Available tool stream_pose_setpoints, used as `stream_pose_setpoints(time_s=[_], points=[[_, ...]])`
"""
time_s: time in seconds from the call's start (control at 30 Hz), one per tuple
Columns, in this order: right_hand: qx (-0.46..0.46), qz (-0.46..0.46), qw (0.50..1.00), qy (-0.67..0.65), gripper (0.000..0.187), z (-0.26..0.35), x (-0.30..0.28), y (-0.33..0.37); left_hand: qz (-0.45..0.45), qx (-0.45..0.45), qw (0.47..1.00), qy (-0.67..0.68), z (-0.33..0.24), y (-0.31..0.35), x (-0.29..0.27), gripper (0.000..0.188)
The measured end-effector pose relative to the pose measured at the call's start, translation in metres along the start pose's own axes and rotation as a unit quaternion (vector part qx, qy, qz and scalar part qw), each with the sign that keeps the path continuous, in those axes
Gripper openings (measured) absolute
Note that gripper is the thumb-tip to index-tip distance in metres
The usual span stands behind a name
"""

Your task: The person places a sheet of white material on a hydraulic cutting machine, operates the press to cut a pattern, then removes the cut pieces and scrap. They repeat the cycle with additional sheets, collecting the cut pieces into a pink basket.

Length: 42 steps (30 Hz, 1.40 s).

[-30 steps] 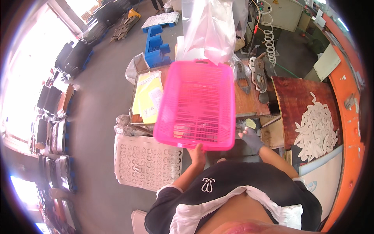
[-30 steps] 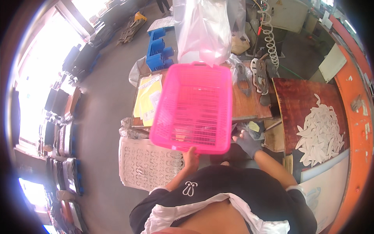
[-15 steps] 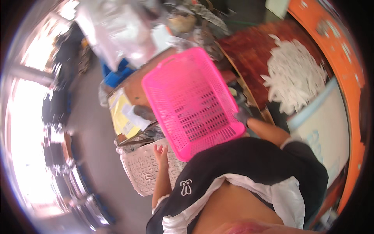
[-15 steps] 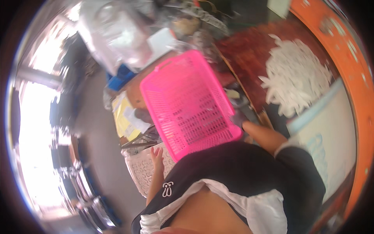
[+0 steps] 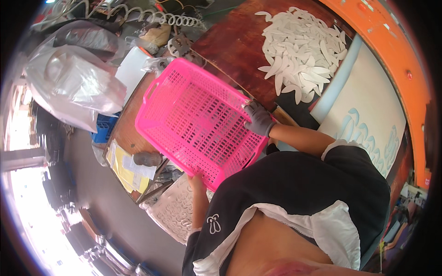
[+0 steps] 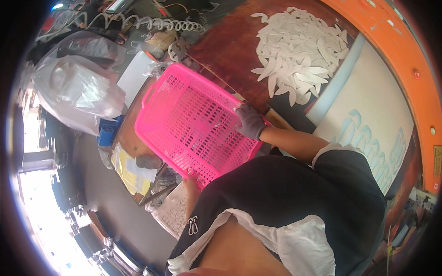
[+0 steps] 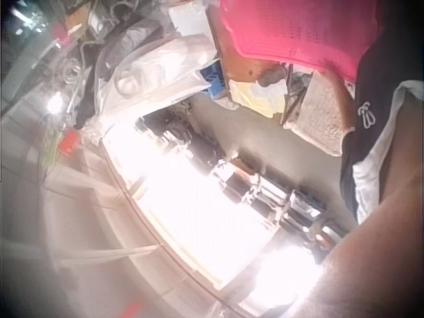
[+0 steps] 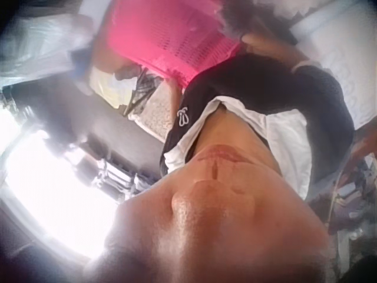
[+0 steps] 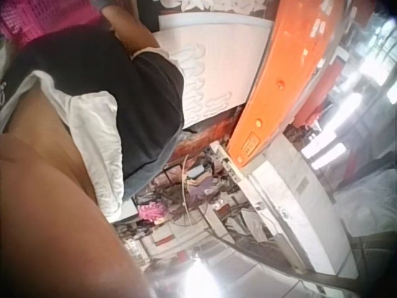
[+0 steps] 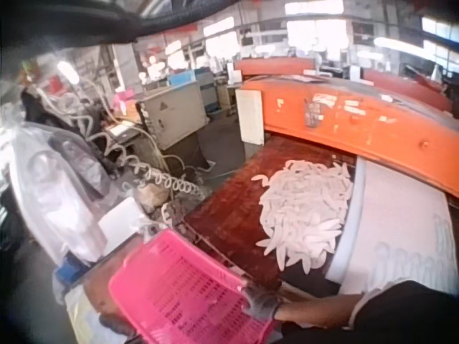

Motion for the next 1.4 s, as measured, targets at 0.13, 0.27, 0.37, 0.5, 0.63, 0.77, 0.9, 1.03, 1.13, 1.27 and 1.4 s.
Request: stream_pose_setpoints(time_s=[0.13,0.27,0.37,0.5,0.63,0.77,0.9,1.03,1.13,1.27,1.4], points=[[-0.104,-0.033,0.979,-0.175,0.047,0.007,-0.055,0.006,-0.006,-0.01,0.999,-0.042,-0.011,0.031,0.017,0.055],[-0.195,-0.122,0.967,-0.109,0.045,-0.003,-0.11,0.021,0.02,0.032,0.994,-0.104,-0.027,0.047,0.052,0.059],[-0.079,-0.188,0.974,-0.098,0.04,-0.061,-0.159,0.025,0.029,0.02,0.991,-0.132,-0.022,0.054,0.087,0.065],[0.13,-0.308,0.942,-0.006,0.036,-0.177,-0.229,0.025,0.091,-0.011,0.986,-0.137,0.002,0.058,0.123,0.069],[0.34,-0.145,0.927,0.054,0.055,-0.234,-0.226,0.02,0.091,0.008,0.991,-0.102,0.008,0.056,0.124,0.066],[0.286,-0.262,0.912,0.132,0.061,-0.208,-0.191,0.009,0.079,0.022,0.989,-0.125,0.011,0.049,0.116,0.062],[0.177,-0.23,0.946,0.141,0.053,-0.156,-0.144,-0.007,0.108,0.009,0.986,-0.126,0.019,0.042,0.113,0.06],[0.107,-0.191,0.971,0.1,0.055,-0.097,-0.11,-0.03,0.111,0.044,0.987,-0.104,0.018,0.041,0.114,0.061],[0.096,-0.146,0.979,0.105,0.055,-0.051,-0.093,-0.048,0.113,0.045,0.99,-0.076,0.017,0.043,0.117,0.062],[0.064,0.083,0.994,0.004,0.053,0.011,-0.07,-0.064,0.108,0.06,0.989,-0.081,0.016,0.045,0.119,0.062],[-0.217,-0.102,0.966,-0.1,0.044,0.034,-0.078,-0.037,0.108,0.047,0.988,-0.1,0.016,0.044,0.117,0.062]])
Point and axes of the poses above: each hand's wrist, its own y-axis away from the middle knuckle, its own x-axis out of the palm, z = x × y, the point moved 2 cm from there along -y, towards the middle knuckle, and after that the axes turned 14 degrees about z, right-handed, at the moved point
